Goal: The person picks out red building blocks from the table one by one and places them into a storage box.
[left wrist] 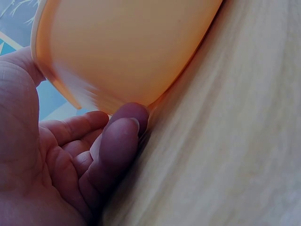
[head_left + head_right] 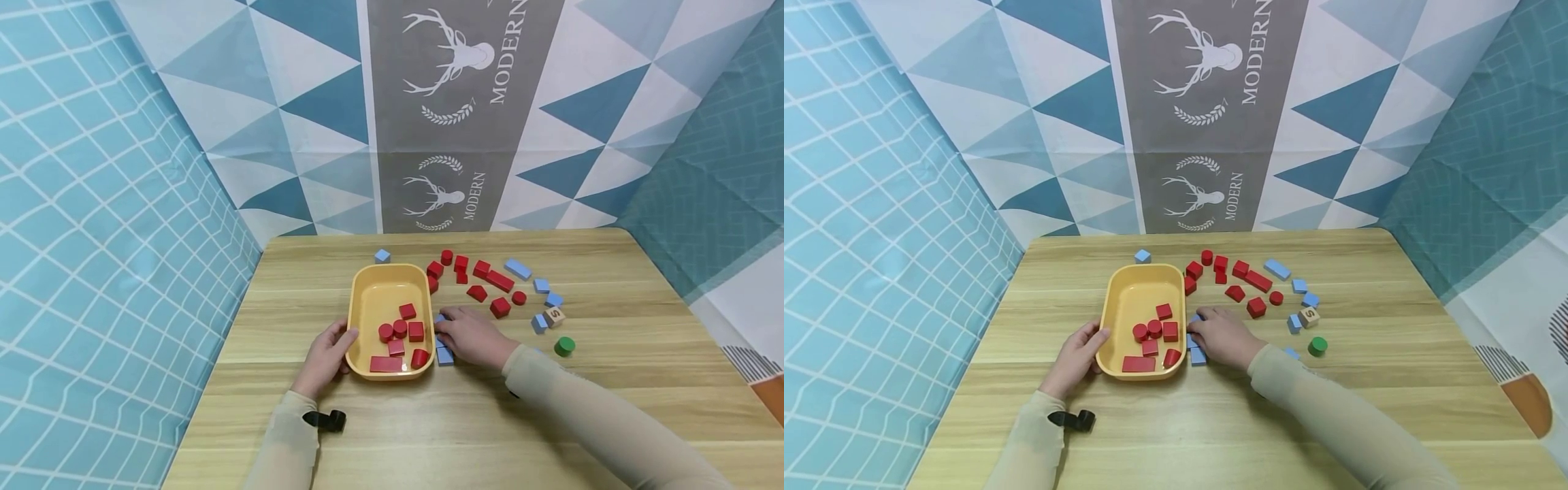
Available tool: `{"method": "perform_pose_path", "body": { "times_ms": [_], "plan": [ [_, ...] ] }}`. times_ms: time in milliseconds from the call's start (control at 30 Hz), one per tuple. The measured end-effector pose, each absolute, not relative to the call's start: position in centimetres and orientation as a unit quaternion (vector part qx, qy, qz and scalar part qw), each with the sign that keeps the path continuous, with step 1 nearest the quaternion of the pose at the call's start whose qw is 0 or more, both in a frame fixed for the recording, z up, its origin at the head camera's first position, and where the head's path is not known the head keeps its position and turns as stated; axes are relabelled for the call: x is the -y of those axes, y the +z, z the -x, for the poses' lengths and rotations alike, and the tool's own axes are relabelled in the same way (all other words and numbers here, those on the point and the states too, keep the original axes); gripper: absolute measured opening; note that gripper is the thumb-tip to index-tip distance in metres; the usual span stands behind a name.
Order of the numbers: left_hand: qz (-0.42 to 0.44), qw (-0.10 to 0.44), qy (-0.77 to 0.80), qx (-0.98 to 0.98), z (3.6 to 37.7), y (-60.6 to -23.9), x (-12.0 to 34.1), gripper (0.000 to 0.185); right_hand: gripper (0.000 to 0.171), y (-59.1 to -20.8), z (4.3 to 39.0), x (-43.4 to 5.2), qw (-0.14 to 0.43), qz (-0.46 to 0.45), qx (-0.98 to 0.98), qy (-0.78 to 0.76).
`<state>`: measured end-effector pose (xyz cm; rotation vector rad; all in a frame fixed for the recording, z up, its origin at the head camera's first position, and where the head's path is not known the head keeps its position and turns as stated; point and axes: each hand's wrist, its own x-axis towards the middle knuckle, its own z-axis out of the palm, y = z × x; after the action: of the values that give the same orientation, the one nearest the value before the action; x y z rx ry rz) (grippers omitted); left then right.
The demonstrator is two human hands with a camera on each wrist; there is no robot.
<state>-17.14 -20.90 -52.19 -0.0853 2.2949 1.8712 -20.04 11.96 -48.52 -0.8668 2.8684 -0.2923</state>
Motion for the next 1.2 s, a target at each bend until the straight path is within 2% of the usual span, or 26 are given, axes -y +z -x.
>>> {"method": "perform_pose_path", "body": {
  "times_ms": [533,867,1200],
  "plan": [
    [0.034,0.092,0.626,-0.774,17.2,-52.3,20.9,0.052,0.028,-48.1,20.6,-12.2,0.075,0.261,-0.949,-0.158],
    [0.033,0.09,0.626,-0.774,17.1,-52.2,21.0,0.052,0.021,-46.1,21.5,-12.0,-0.017,0.276,-0.938,-0.208],
    [0.028,0.093,0.628,-0.772,17.1,-52.2,21.0,0.052,0.019,-45.6,21.6,-11.0,-0.02,0.253,-0.94,-0.227]
  ]
}}
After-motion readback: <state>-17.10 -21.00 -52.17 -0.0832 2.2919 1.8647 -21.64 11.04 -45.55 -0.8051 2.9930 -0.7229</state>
